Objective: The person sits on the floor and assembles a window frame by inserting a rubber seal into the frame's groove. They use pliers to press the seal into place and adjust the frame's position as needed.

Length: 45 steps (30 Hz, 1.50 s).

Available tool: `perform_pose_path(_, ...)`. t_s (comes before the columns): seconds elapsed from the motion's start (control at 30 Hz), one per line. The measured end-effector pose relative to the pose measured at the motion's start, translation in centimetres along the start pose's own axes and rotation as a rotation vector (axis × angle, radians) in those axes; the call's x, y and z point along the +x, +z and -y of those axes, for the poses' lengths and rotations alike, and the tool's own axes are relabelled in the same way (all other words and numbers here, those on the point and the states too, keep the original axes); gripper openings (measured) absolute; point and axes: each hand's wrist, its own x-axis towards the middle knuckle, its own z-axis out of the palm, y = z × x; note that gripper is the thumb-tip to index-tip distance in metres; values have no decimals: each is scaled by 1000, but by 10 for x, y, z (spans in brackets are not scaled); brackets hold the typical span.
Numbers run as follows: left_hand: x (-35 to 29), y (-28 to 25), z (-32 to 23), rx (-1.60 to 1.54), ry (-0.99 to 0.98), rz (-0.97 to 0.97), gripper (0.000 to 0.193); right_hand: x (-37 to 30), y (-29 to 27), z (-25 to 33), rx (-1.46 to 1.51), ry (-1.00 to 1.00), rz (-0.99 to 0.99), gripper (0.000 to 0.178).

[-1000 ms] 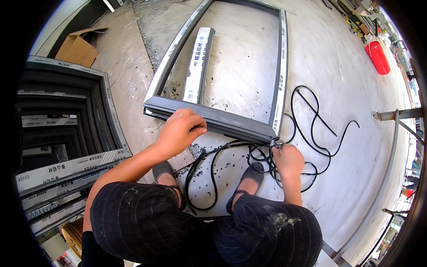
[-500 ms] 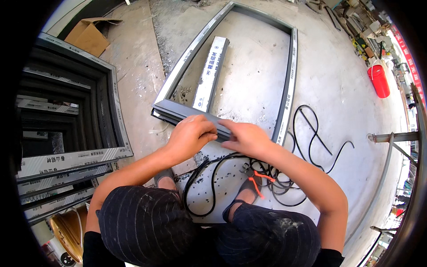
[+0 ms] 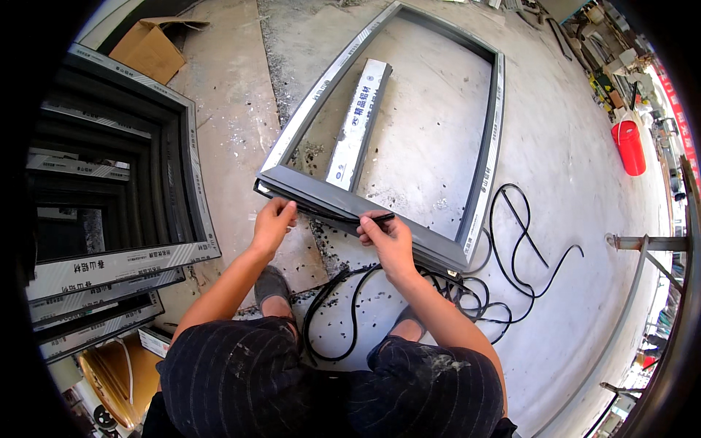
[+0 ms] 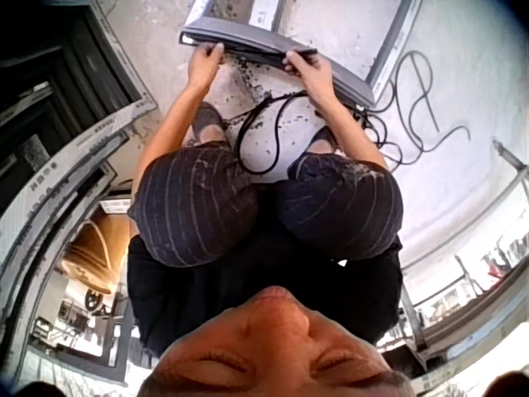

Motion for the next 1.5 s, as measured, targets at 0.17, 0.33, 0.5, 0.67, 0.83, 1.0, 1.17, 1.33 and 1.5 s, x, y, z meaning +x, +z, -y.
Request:
perform_pose_path(0.17,24,6,25,-297,-391,75,32,-2,4,2,61,32,-72,24)
perform_pose_path(0.33,36,7,35,-469,-499,55,33,3,-1,-1,44,3,-127,22)
perform_pose_path(0.5,42,-2,40,-512,-549,-13,27,18,-17,-8,-368,-402,-172,15)
perform_pose_path(0.67,57,-13,61,-727,-522,-29,21,28,-38,0,-597,-483,-124,15)
perform_pose_path(0.83,55,-6,46,-728,-530,-76,22,30,-43,-2,-630,-501,-141,14)
perform_pose_path(1.0,61,-7,52,-638,-496,-94,25,30,-44,-5,-698,-510,-109,13)
perform_pose_path(1.17,59,-12,59,-704,-468,-44,23,30,-46,-6,-770,-591,-112,12)
perform_pose_path(1.33,38,-9,42,-845,-494,168,22,29,-46,-8,-818,-670,-124,11)
perform_pose_path(1.5,52,-4,57,-674,-463,143,21,28,-42,-6,-835,-698,-124,11)
